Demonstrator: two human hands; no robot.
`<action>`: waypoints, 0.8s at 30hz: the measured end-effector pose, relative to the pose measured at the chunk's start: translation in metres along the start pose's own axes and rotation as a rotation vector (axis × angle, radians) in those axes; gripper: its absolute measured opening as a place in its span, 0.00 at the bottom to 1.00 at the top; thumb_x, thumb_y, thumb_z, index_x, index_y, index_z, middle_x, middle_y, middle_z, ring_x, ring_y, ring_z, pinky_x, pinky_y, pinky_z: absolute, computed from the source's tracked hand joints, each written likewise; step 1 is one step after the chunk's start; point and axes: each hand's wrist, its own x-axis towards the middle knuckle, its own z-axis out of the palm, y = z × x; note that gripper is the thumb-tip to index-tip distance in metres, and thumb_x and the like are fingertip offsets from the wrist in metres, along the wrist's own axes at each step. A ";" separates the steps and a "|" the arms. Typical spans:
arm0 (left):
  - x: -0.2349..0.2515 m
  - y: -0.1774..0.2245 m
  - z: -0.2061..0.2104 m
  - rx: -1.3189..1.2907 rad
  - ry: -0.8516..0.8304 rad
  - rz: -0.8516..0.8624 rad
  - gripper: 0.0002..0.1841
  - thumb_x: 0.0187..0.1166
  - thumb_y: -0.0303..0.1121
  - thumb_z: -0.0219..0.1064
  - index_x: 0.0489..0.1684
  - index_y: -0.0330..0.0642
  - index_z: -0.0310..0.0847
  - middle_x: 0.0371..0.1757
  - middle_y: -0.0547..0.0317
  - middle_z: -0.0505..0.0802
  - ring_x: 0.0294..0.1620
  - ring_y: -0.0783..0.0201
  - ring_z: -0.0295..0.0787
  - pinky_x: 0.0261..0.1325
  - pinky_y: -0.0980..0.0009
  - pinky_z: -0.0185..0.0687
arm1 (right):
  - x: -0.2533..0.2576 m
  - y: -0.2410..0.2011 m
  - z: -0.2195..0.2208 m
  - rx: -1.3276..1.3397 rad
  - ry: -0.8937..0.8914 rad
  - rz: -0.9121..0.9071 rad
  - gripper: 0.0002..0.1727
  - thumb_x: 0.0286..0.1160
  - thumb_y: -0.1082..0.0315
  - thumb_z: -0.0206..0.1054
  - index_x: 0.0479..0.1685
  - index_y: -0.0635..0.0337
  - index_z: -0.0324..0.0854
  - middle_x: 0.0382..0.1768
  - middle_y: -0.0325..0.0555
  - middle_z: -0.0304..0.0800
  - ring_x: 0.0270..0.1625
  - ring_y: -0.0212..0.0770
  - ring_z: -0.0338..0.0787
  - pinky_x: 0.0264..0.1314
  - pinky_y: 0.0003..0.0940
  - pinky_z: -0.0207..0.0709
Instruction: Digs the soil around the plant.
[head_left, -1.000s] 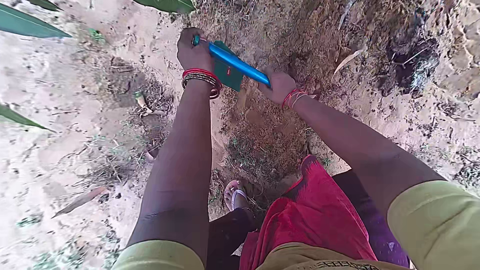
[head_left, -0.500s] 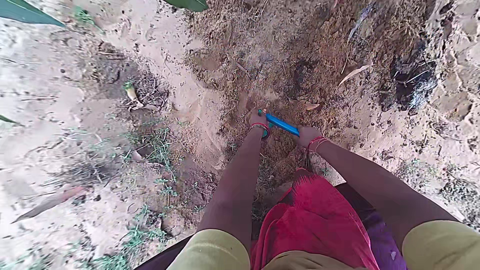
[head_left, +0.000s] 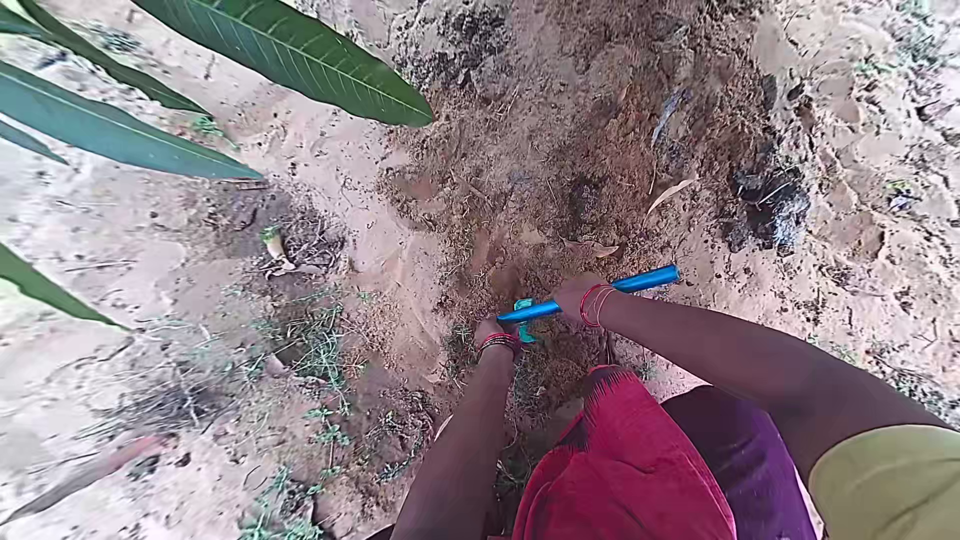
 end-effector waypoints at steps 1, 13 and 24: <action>-0.017 0.007 0.010 -0.060 0.023 0.020 0.20 0.93 0.34 0.49 0.74 0.31 0.71 0.64 0.34 0.83 0.54 0.47 0.86 0.53 0.53 0.85 | -0.010 0.009 -0.014 -0.061 0.042 -0.008 0.19 0.88 0.59 0.63 0.64 0.65 0.83 0.59 0.63 0.89 0.64 0.65 0.88 0.60 0.67 0.79; -0.196 0.153 0.148 0.486 -0.572 0.982 0.21 0.89 0.30 0.60 0.79 0.35 0.71 0.64 0.33 0.87 0.57 0.46 0.91 0.62 0.52 0.85 | -0.048 0.176 -0.022 0.401 0.957 0.444 0.26 0.86 0.55 0.65 0.68 0.71 0.75 0.50 0.77 0.90 0.55 0.79 0.90 0.51 0.76 0.77; -0.257 0.202 0.088 0.626 -0.402 1.373 0.05 0.78 0.22 0.66 0.30 0.36 0.84 0.25 0.65 0.85 0.26 0.76 0.83 0.38 0.77 0.82 | -0.072 0.127 -0.044 0.687 1.231 -0.092 0.27 0.80 0.51 0.69 0.58 0.72 0.81 0.38 0.57 0.89 0.39 0.52 0.89 0.47 0.56 0.80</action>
